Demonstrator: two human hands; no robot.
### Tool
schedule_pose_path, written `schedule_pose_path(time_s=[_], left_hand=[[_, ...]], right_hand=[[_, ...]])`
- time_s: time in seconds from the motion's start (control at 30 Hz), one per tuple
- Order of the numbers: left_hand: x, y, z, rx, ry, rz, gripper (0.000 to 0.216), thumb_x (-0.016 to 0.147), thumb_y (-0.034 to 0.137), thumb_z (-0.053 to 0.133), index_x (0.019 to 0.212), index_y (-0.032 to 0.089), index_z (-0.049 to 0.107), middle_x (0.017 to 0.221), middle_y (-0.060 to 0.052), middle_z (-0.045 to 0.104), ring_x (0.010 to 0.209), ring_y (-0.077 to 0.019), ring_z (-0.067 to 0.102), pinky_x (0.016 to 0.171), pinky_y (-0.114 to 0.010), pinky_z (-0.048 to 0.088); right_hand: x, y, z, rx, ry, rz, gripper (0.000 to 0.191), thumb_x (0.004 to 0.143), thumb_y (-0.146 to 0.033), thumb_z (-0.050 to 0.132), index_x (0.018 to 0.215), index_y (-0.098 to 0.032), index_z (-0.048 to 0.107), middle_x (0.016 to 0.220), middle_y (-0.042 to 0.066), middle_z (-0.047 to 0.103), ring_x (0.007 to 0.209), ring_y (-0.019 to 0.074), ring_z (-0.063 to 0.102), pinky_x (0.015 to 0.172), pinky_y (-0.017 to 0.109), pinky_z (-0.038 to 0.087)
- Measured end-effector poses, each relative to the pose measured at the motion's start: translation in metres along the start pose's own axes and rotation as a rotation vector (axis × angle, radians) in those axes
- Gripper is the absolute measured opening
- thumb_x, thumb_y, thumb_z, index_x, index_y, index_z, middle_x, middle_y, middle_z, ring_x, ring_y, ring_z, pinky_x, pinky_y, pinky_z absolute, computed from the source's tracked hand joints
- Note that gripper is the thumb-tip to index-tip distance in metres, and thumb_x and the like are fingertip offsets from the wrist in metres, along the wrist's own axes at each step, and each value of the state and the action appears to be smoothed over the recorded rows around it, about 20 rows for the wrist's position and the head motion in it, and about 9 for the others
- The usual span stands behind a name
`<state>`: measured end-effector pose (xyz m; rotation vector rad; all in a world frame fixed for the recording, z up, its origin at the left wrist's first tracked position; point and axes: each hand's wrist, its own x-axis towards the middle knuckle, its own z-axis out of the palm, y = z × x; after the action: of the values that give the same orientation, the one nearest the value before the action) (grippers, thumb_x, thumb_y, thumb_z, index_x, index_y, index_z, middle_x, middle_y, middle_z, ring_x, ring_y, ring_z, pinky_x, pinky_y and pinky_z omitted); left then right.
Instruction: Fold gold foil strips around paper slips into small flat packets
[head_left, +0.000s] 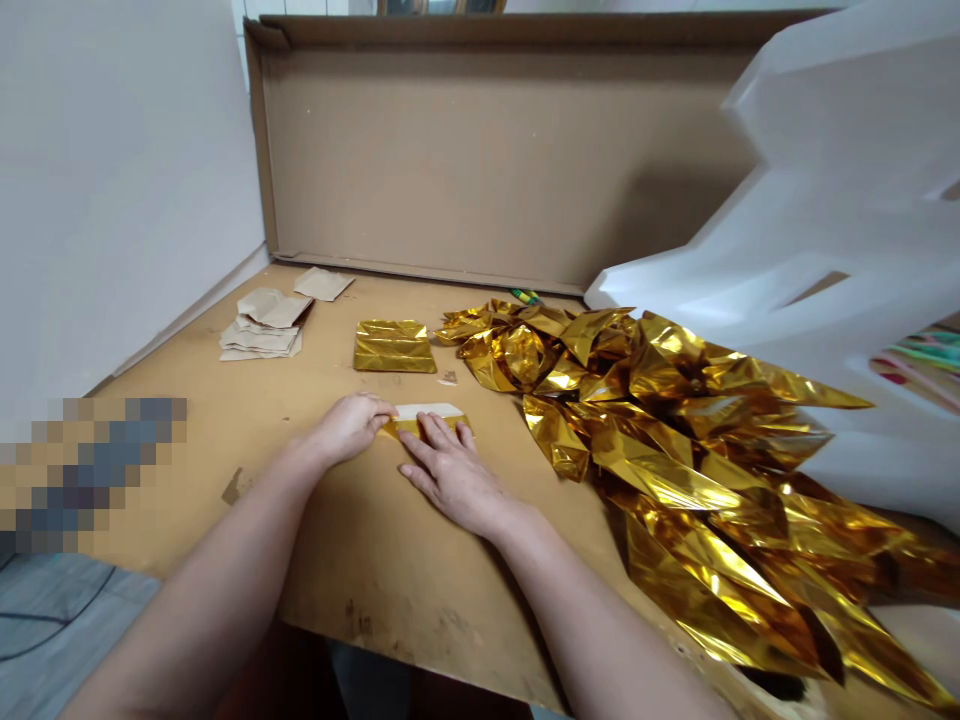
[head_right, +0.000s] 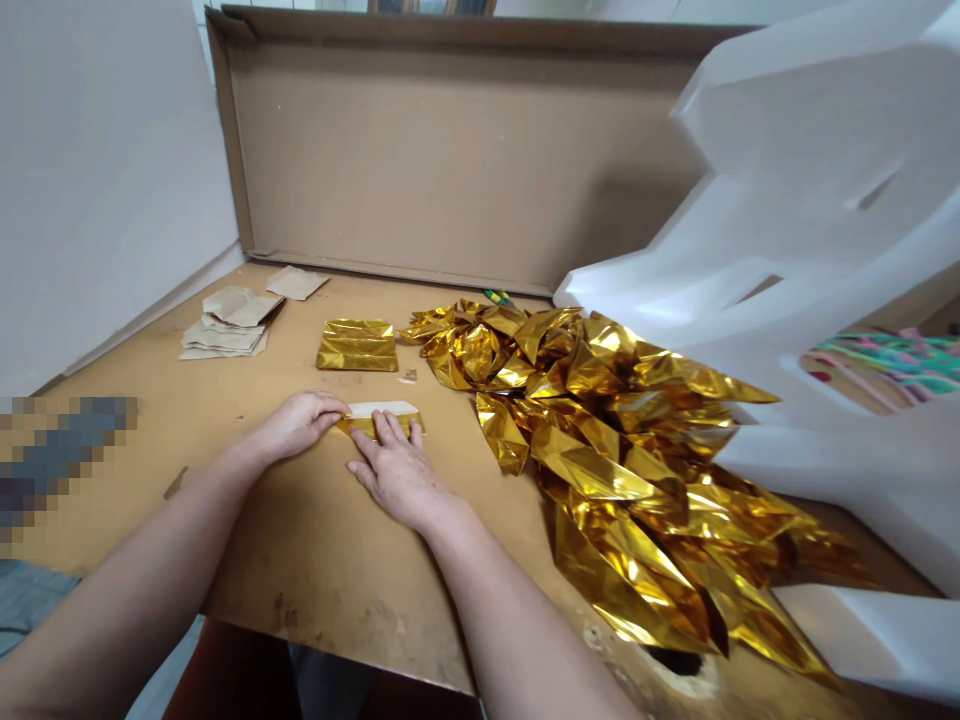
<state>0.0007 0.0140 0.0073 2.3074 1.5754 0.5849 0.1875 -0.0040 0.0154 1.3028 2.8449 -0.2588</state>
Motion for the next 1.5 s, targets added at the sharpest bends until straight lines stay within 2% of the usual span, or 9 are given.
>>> schedule_pose_path(time_s=[0.23,0.47,0.63,0.9,1.0,1.3,1.5], left_hand=[[0.002,0.0,0.006,-0.005,0.041,-0.01,0.029,0.083,0.009,0.047,0.1,0.019,0.067,0.101,-0.004,0.069,0.098,-0.0171,0.061,0.09,-0.029,0.045],[0.003,-0.001,0.009,-0.005,0.052,0.005,0.028,0.084,0.009,0.047,0.101,0.018,0.067,0.103,-0.005,0.068,0.098,-0.0175,0.061,0.09,-0.029,0.046],[0.003,0.0,0.009,0.015,0.043,0.02,0.027,0.083,0.008,0.048,0.098,0.018,0.067,0.1,-0.005,0.069,0.096,-0.0179,0.061,0.089,-0.03,0.047],[0.003,-0.001,0.011,0.051,0.025,-0.002,0.029,0.083,0.011,0.05,0.107,0.017,0.064,0.1,-0.007,0.066,0.098,-0.0193,0.059,0.089,-0.03,0.046],[0.002,-0.001,0.015,0.079,0.061,-0.019,0.029,0.082,0.013,0.052,0.108,0.018,0.063,0.1,-0.007,0.065,0.097,-0.02,0.059,0.088,-0.031,0.046],[0.003,-0.004,0.015,0.179,0.148,-0.139,0.019,0.08,0.02,0.058,0.097,0.018,0.066,0.092,-0.006,0.062,0.093,-0.0213,0.057,0.085,-0.032,0.047],[0.003,-0.004,0.011,0.17,0.142,-0.172,0.017,0.08,0.018,0.058,0.094,0.018,0.067,0.092,-0.006,0.062,0.093,-0.0218,0.057,0.086,-0.032,0.046]], right_hand=[[0.0,-0.002,-0.001,0.003,-0.032,0.009,0.052,0.093,-0.041,0.032,0.137,-0.014,0.04,0.146,0.024,0.028,0.137,0.0332,0.019,0.105,0.058,0.018],[0.0,0.0,-0.001,-0.017,0.11,-0.061,0.049,0.093,-0.036,0.033,0.136,-0.015,0.042,0.143,0.022,0.035,0.135,0.0304,0.026,0.105,0.057,0.021],[-0.001,-0.001,-0.001,-0.036,0.169,-0.105,0.046,0.093,-0.034,0.033,0.137,-0.021,0.042,0.144,0.017,0.036,0.135,0.0291,0.026,0.106,0.057,0.019],[0.001,-0.002,0.002,-0.045,0.031,-0.03,0.051,0.092,-0.04,0.036,0.139,-0.02,0.039,0.147,0.02,0.029,0.137,0.0324,0.018,0.105,0.059,0.019],[0.001,-0.003,0.001,-0.04,0.023,-0.029,0.051,0.093,-0.041,0.034,0.14,-0.02,0.037,0.147,0.019,0.029,0.138,0.0313,0.017,0.106,0.058,0.017],[0.0,-0.002,0.004,-0.012,0.02,-0.036,0.052,0.093,-0.042,0.033,0.14,-0.019,0.037,0.148,0.019,0.028,0.138,0.031,0.018,0.107,0.058,0.015],[-0.002,-0.003,-0.003,-0.06,-0.018,-0.028,0.051,0.092,-0.04,0.036,0.138,-0.017,0.04,0.147,0.02,0.03,0.137,0.0316,0.021,0.107,0.057,0.016]])
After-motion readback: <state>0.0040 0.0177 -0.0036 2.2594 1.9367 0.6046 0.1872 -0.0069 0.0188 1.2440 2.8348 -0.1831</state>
